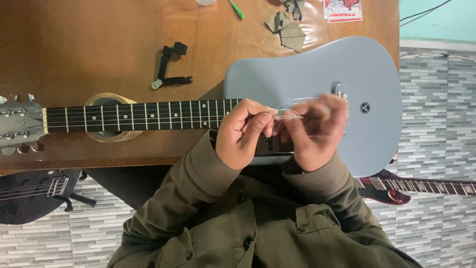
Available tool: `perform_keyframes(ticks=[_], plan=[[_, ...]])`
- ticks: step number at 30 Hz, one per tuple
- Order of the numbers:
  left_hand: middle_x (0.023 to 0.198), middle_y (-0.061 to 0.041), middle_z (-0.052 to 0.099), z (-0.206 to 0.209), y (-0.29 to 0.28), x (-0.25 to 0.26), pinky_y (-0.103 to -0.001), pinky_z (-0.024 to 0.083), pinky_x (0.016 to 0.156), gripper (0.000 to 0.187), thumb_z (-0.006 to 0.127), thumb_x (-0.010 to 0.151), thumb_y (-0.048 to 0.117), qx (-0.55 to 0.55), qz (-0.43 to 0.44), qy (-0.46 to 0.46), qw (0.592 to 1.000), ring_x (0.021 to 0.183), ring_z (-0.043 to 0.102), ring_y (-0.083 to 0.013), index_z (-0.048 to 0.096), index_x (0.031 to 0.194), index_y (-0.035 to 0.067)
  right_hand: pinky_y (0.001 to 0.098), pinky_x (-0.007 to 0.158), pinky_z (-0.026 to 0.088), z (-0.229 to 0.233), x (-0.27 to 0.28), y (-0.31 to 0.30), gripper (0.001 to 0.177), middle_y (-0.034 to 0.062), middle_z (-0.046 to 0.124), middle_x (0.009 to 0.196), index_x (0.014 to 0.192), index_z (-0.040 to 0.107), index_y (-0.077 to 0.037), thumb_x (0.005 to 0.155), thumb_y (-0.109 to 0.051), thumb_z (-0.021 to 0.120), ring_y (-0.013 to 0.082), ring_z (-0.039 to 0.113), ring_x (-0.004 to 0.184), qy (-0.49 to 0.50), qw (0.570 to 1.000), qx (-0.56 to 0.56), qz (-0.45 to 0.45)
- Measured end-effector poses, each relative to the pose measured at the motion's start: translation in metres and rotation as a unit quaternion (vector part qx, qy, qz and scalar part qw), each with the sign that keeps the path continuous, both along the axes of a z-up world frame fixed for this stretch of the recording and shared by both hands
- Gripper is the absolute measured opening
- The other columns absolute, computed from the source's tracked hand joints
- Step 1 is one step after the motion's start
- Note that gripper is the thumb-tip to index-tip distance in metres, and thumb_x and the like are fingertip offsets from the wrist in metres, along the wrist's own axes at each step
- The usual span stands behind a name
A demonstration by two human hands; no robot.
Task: The person threads a new guitar string through the bridge of a light blue electric guitar and winds it onto the tuning peg at the headstock. They use a string winder to tighten the string and then pluck it to check the tension. The person repeats the process by preparing another string and threading it through the bridge.
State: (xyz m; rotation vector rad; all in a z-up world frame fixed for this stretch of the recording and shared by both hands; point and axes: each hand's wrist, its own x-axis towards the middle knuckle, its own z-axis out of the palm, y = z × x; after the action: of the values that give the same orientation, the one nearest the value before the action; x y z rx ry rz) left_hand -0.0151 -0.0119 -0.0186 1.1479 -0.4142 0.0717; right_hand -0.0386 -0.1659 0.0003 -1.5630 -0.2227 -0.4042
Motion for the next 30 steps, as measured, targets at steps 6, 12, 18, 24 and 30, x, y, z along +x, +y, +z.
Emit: perform_keyframes(ticks=[6, 12, 18, 24, 30], plan=[[0.069, -0.008, 0.067, 0.006, 0.002, 0.001, -0.035, 0.059, 0.075, 0.017, 0.053, 0.108, 0.011, 0.015, -0.017, -0.001, 1.0, 0.07, 0.07, -0.0185, 0.066, 0.104, 0.0, 0.0225, 0.038, 0.05, 0.007, 0.007, -0.017, 0.047, 0.032, 0.065, 0.129, 0.135, 0.047, 0.006, 0.088, 0.012, 0.052, 0.0213, 0.067, 0.046, 0.068, 0.977, 0.157, 0.128], [0.066, -0.009, 0.06, 0.001, 0.001, 0.004, -0.038, 0.061, 0.072, 0.019, 0.053, 0.109, 0.012, -0.069, -0.036, 0.087, 0.993, 0.066, 0.065, -0.0154, 0.064, 0.105, -0.004, 0.0332, 0.067, 0.062, 0.027, 0.006, -0.021, 0.041, 0.034, 0.058, 0.141, 0.14, 0.043, 0.014, 0.104, -0.001, 0.053, 0.0351, 0.069, 0.115, -0.01, 0.998, -0.052, 0.028], [0.065, -0.007, 0.057, 0.0, -0.003, 0.005, -0.037, 0.063, 0.073, 0.018, 0.053, 0.108, 0.01, -0.092, -0.036, 0.1, 0.99, 0.063, 0.063, -0.0127, 0.065, 0.105, -0.003, 0.0454, 0.084, 0.06, -0.008, 0.002, -0.045, 0.023, 0.0344, 0.066, 0.107, 0.112, 0.053, 0.011, 0.095, 0.001, 0.066, 0.039, 0.07, 0.096, -0.072, 0.995, 0.041, -0.051], [0.068, -0.014, 0.062, 0.003, -0.002, 0.008, -0.026, 0.054, 0.058, 0.018, 0.051, 0.11, 0.014, -0.101, -0.05, 0.132, 0.985, 0.057, 0.058, -0.0126, 0.061, 0.108, -0.002, 0.0384, 0.067, 0.05, 0.006, -0.01, -0.035, 0.014, 0.0064, 0.047, 0.079, 0.112, 0.053, -0.009, 0.101, -0.006, 0.061, 0.0146, 0.041, 0.063, 0.043, 0.922, 0.371, 0.104], [0.085, -0.024, 0.073, 0.026, 0.006, 0.013, -0.035, 0.061, 0.066, 0.018, 0.045, 0.112, 0.018, -0.117, -0.004, 0.132, 0.984, 0.069, 0.072, -0.0272, 0.053, 0.107, 0.002, 0.0233, 0.052, 0.048, 0.024, -0.019, -0.053, 0.017, 0.0006, 0.047, 0.074, 0.118, 0.059, -0.01, 0.103, -0.007, 0.053, 0.005, 0.041, 0.053, 0.056, 0.901, 0.396, 0.166]])
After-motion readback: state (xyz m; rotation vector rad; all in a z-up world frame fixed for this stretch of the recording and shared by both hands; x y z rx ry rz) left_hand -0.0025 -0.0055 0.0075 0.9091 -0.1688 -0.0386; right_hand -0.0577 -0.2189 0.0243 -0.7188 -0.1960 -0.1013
